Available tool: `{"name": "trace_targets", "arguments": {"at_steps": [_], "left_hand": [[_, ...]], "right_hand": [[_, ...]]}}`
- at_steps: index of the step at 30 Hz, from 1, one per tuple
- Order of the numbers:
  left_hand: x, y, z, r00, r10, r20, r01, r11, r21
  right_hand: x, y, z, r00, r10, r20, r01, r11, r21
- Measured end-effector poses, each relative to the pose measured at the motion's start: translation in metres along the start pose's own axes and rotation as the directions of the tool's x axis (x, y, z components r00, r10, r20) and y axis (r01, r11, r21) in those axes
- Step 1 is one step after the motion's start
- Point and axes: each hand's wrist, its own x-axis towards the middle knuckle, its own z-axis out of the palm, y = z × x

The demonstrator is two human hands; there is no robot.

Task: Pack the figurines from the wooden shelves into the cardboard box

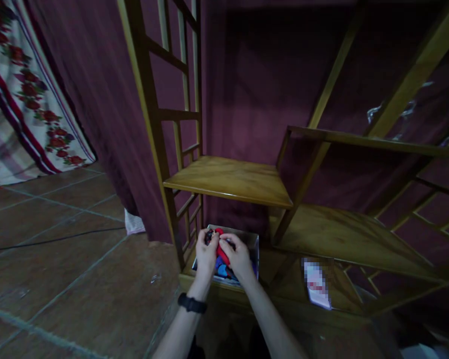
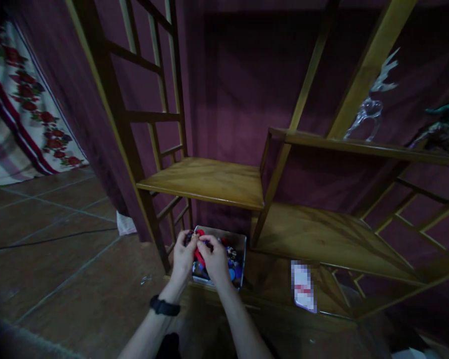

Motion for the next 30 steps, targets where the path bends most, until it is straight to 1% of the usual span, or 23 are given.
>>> {"name": "trace_targets", "arguments": {"at_steps": [2,4,6,8,9,11,13,15,17,20,23,25,28,29,30], "left_hand": [[0.003,-0.065,0.004,0.989,-0.140,-0.049,0.134,0.984,-0.116],[0.007,-0.110,0.009,0.957,-0.271,-0.103,0.246,0.947,-0.205],[0.012,-0.138,0.012,0.921,-0.366,-0.135,0.326,0.912,-0.247],[0.018,-0.154,0.013,0.895,-0.420,-0.149,0.369,0.886,-0.282],[0.022,-0.158,0.012,0.887,-0.434,-0.159,0.373,0.874,-0.310],[0.034,-0.164,0.009,0.873,-0.449,-0.188,0.356,0.852,-0.384],[0.047,-0.165,0.005,0.869,-0.456,-0.192,0.339,0.831,-0.442],[0.056,-0.164,0.002,0.874,-0.452,-0.180,0.334,0.826,-0.454],[0.059,-0.163,0.003,0.880,-0.454,-0.137,0.363,0.831,-0.421],[0.051,-0.165,0.009,0.878,-0.475,-0.057,0.431,0.837,-0.339],[0.042,-0.165,0.014,0.878,-0.477,-0.042,0.442,0.840,-0.314],[0.040,-0.164,0.014,0.870,-0.492,-0.021,0.460,0.827,-0.323],[0.044,-0.162,0.011,0.850,-0.525,0.043,0.511,0.802,-0.308],[0.046,-0.161,0.010,0.855,-0.518,0.039,0.504,0.809,-0.303],[0.048,-0.161,0.008,0.869,-0.494,0.014,0.476,0.829,-0.294]], "right_hand": [[0.009,0.054,0.008,0.998,0.062,0.005,-0.062,0.997,-0.044],[0.019,0.097,0.011,0.994,0.107,0.036,-0.103,0.991,-0.091],[0.026,0.127,0.010,0.990,0.132,0.052,-0.122,0.979,-0.163],[0.030,0.148,0.008,0.989,0.133,0.069,-0.116,0.970,-0.213],[0.031,0.156,0.006,0.989,0.130,0.065,-0.112,0.967,-0.229],[0.035,0.170,0.001,0.989,0.149,0.004,-0.142,0.953,-0.266],[0.041,0.179,-0.004,0.974,0.202,-0.099,-0.223,0.926,-0.304],[0.047,0.183,-0.007,0.955,0.239,-0.173,-0.284,0.905,-0.317],[0.051,0.182,-0.007,0.960,0.224,-0.166,-0.265,0.919,-0.291],[0.053,0.174,0.002,0.984,0.165,-0.061,-0.175,0.950,-0.257],[0.049,0.169,0.011,0.987,0.163,0.009,-0.150,0.928,-0.342],[0.046,0.171,0.011,0.976,0.217,0.007,-0.193,0.882,-0.429],[0.045,0.178,0.006,0.948,0.312,-0.069,-0.303,0.809,-0.503],[0.045,0.180,0.005,0.940,0.328,-0.096,-0.330,0.798,-0.504],[0.046,0.182,0.004,0.936,0.334,-0.113,-0.345,0.797,-0.495]]}}
